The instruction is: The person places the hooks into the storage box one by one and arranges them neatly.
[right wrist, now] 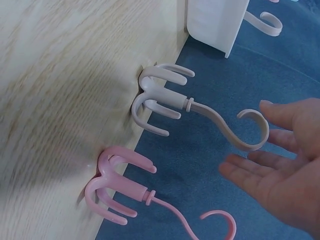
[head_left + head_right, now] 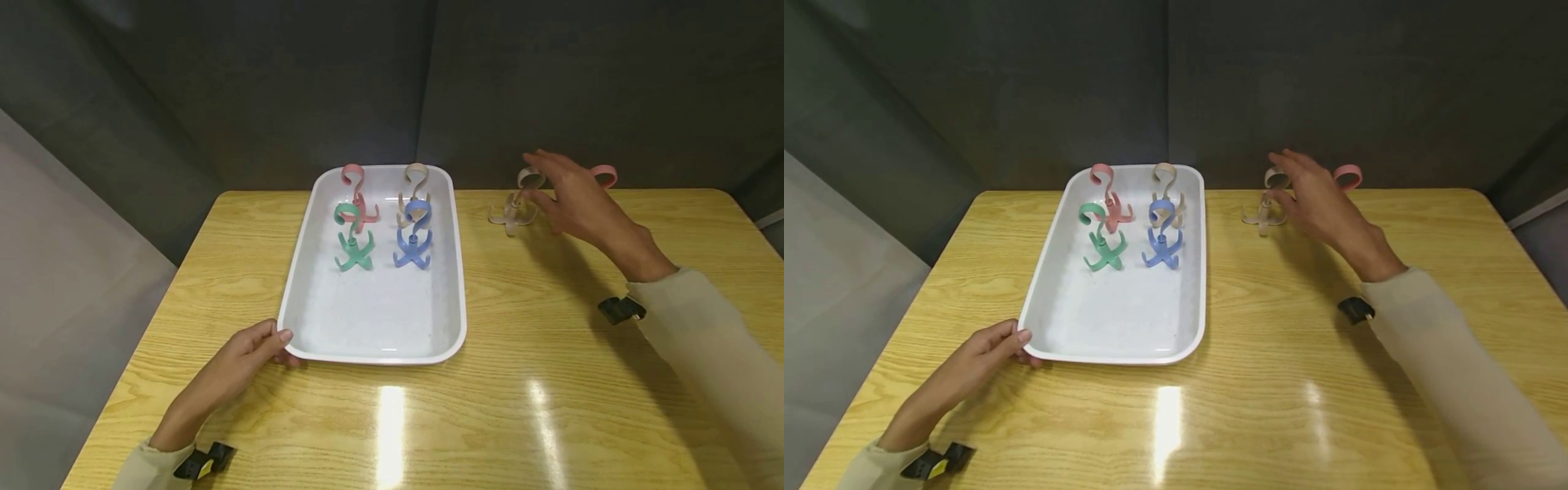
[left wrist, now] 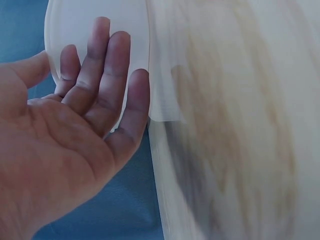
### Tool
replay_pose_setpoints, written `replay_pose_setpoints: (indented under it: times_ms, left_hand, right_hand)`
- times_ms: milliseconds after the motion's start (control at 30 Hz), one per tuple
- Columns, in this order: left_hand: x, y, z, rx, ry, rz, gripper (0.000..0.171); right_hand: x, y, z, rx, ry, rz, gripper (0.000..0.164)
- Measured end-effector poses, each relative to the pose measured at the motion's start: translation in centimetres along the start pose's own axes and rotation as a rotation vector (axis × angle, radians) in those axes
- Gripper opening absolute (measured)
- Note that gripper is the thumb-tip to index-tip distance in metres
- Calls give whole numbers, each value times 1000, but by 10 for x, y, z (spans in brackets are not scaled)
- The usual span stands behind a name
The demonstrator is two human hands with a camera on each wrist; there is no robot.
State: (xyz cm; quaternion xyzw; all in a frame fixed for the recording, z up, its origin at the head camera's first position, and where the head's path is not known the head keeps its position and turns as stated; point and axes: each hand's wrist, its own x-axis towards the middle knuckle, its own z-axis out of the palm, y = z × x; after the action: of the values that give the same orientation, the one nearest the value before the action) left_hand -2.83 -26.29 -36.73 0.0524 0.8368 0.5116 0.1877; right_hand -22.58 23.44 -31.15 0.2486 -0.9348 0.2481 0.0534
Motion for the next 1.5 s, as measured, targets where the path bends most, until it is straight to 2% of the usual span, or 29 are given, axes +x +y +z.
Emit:
replay_pose_setpoints:
  times_ms: [300, 533, 733, 867, 1167, 1500]
  left_hand:
    - [0, -2, 0, 5, 1, 10, 37]
    - [1, -1, 0, -23, -5, 6, 37]
    - [1, 0, -1, -35, -10, 22, 37]
    - [1, 0, 0, -31, -5, 20, 37]
    - [0, -1, 0, -29, -5, 14, 39]
    - [0, -2, 0, -29, -10, 10, 39]
  right_hand:
    - [-1, 0, 3, 21, 6, 30, 60]
    - [-3, -1, 5, 55, 24, 49, 51]
    - [-4, 1, 7, 1, 71, 34, 44]
    - [-3, 3, 7, -26, 91, 53, 40]
    - [-5, 3, 6, 100, 69, 137, 41]
    - [-7, 2, 6, 149, 83, 136, 36]
